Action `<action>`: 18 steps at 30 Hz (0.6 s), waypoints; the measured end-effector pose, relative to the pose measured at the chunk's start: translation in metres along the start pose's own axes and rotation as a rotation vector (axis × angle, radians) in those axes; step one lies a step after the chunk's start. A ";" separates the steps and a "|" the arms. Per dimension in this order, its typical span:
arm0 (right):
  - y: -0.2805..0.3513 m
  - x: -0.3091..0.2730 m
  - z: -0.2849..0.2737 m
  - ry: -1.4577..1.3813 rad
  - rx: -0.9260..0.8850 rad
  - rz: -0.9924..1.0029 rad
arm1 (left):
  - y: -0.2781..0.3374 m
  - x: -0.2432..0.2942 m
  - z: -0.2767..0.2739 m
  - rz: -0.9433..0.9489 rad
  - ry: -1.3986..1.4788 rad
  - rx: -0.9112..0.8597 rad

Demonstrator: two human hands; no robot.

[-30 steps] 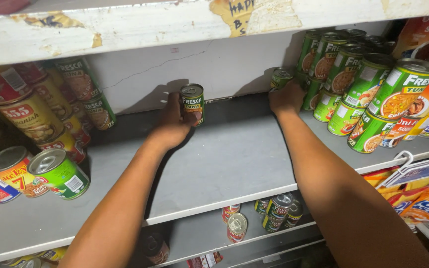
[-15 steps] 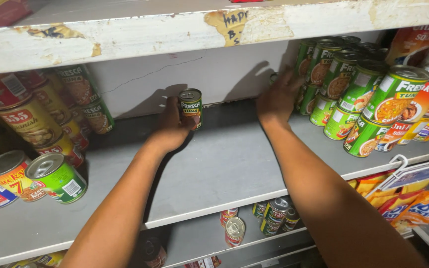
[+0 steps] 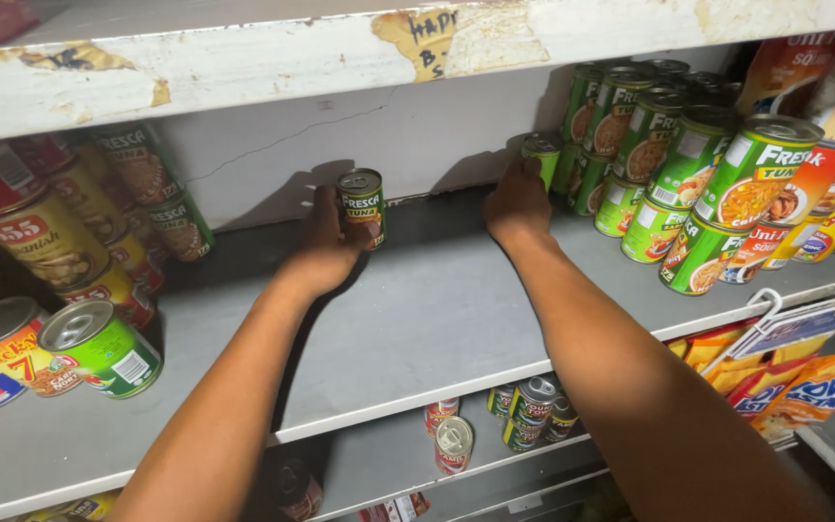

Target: Organizing and stacking various canned food items on a grocery store shelf.

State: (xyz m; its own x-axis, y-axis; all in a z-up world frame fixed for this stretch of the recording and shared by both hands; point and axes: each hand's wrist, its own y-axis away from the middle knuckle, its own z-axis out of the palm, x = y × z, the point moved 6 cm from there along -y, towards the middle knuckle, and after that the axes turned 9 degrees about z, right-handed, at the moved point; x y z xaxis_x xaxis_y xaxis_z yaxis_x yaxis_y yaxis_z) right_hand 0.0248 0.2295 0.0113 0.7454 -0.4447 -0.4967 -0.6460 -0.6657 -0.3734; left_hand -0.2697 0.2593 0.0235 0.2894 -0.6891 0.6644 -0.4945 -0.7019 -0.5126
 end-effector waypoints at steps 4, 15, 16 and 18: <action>-0.003 0.002 0.004 -0.006 0.024 -0.030 | 0.001 0.002 0.000 -0.030 0.022 0.002; -0.009 -0.013 0.024 0.017 -0.100 -0.204 | -0.006 0.006 0.002 0.024 -0.125 0.044; 0.000 -0.021 0.011 0.020 -0.094 -0.200 | -0.011 0.017 0.005 0.030 -0.122 0.042; 0.020 -0.041 -0.006 0.018 -0.243 -0.250 | -0.020 0.042 0.007 0.081 -0.144 0.074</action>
State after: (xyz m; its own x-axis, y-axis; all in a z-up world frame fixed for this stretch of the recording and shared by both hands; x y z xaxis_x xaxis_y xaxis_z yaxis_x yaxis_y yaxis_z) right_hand -0.0173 0.2309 0.0284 0.8796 -0.2589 -0.3991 -0.3869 -0.8775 -0.2834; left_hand -0.2422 0.2429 0.0581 0.3679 -0.7590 0.5372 -0.4608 -0.6506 -0.6037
